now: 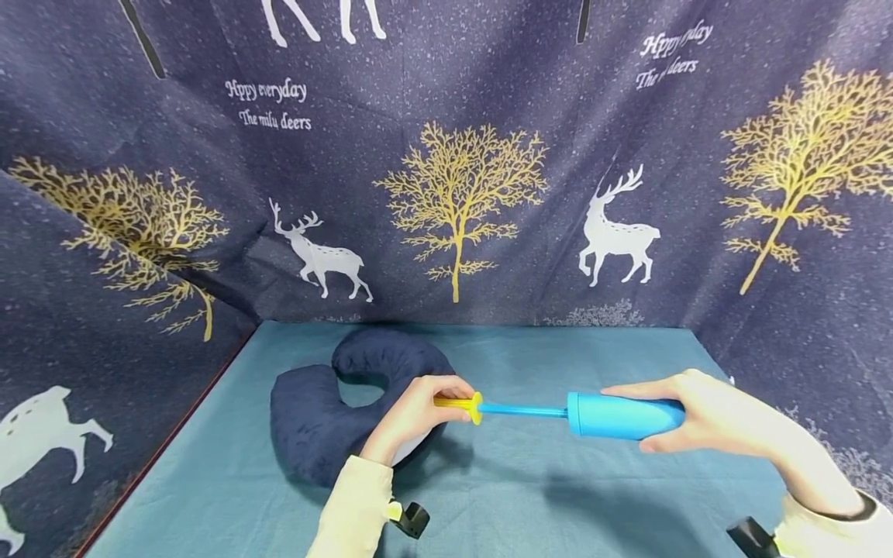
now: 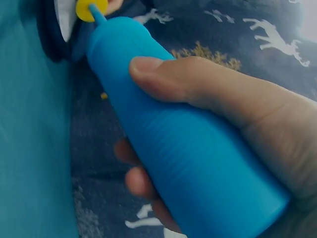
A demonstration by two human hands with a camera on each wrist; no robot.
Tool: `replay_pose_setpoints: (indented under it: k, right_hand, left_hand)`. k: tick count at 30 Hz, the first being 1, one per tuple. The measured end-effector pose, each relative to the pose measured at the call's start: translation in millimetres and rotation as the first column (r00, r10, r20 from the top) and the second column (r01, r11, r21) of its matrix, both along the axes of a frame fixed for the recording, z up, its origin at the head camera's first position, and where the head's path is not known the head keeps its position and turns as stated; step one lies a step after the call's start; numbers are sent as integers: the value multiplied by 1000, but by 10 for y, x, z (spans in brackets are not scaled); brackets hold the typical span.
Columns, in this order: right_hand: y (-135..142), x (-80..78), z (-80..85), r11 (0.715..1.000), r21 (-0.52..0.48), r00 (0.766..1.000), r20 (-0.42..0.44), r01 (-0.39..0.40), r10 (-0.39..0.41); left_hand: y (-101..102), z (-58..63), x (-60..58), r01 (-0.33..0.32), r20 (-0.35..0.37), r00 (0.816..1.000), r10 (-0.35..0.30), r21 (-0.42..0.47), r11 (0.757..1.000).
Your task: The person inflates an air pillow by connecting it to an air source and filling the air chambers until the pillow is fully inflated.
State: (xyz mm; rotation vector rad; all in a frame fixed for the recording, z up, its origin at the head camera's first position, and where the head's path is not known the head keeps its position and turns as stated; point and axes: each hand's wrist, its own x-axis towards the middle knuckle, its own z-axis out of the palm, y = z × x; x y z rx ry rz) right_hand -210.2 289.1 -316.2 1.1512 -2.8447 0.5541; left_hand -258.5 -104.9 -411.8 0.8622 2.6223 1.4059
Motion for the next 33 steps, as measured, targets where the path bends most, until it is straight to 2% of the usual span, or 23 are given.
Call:
replay_pose_setpoints:
  k: [9, 16, 24, 33]
  right_hand:
    - [-309, -75, -36, 1000, 12, 998, 54, 25, -26]
    - [-562, -128, -62, 998, 38, 997, 57, 43, -45]
    - [-833, -241, -174, 998, 47, 998, 55, 37, -39]
    - [-1077, -257, -268, 996, 59, 996, 62, 66, -70]
  left_hand:
    - [15, 47, 9, -15, 26, 1000, 14, 7, 1000]
    - [14, 38, 1, -2, 42, 999, 1, 15, 1000]
    - [36, 42, -1, -6, 38, 999, 6, 2, 1000]
    - [49, 54, 11, -8, 34, 999, 8, -7, 1000]
